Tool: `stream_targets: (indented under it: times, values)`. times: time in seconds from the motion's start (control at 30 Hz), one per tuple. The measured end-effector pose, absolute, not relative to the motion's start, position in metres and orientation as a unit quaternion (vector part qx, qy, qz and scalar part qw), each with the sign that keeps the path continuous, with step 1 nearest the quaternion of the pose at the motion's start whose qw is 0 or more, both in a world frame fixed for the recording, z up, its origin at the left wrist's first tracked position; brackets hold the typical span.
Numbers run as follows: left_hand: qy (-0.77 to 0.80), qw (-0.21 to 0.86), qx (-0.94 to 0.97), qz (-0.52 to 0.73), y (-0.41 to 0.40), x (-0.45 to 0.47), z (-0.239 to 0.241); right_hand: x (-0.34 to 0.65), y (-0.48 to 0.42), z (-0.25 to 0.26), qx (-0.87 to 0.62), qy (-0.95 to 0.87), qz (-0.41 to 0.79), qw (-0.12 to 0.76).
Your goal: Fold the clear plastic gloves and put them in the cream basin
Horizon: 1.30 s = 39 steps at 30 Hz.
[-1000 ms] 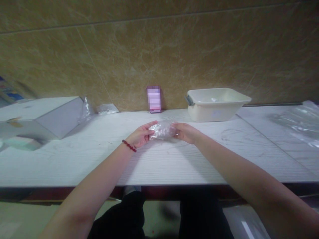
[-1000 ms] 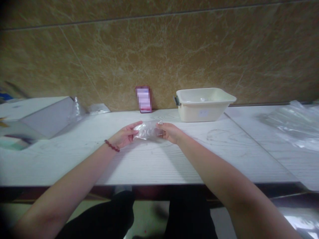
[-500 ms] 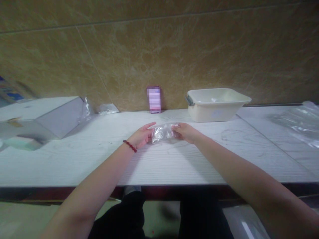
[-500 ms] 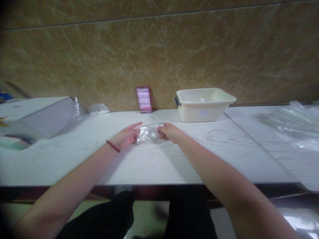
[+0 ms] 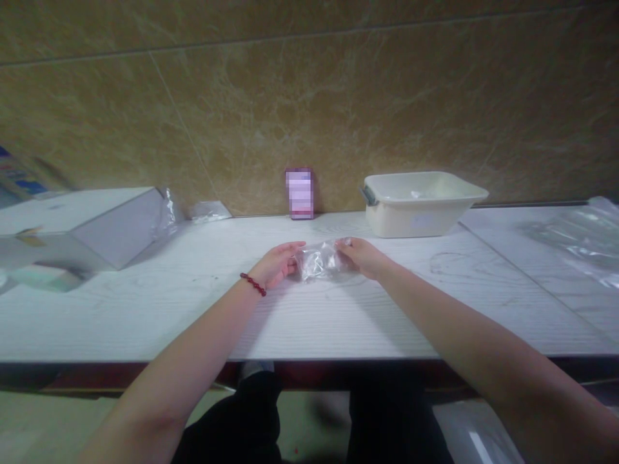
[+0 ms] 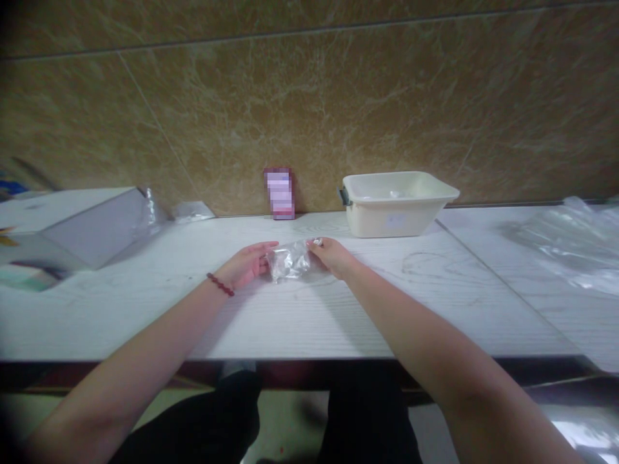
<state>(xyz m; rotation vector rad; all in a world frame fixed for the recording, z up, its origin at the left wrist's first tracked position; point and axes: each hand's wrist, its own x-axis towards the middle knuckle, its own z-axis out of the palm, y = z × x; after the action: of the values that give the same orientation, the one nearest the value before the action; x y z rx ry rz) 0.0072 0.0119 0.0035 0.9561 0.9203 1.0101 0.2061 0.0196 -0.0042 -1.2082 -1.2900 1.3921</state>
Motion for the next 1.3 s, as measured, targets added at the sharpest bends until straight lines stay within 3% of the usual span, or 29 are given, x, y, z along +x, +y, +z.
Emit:
stream_targets:
  times: [0.2, 0.5, 0.8, 1.0, 1.3]
  values:
    - [0.345, 0.685, 0.425, 0.48, 0.01, 0.006, 0.009, 0.208, 0.019, -0.002, -0.485, -0.513, 0.566, 0.426]
    - [0.387, 0.64, 0.451, 0.488, 0.014, 0.006, -0.002, 0.208, 0.021, -0.005, -0.47, -0.541, 0.557, 0.42]
    - [0.408, 0.622, 0.448, 0.496, 0.012, 0.011, 0.002, 0.206, 0.019, -0.004, -0.522, -0.596, 0.43, 0.432]
    - [0.431, 0.626, 0.447, 0.471, 0.011, 0.013, 0.002, 0.206, 0.013, 0.0, -0.53, -0.669, 0.351, 0.385]
    - [0.429, 0.569, 0.524, 0.467, 0.008, 0.014, -0.004, 0.204, 0.011, 0.005, -0.576, -0.651, 0.348, 0.351]
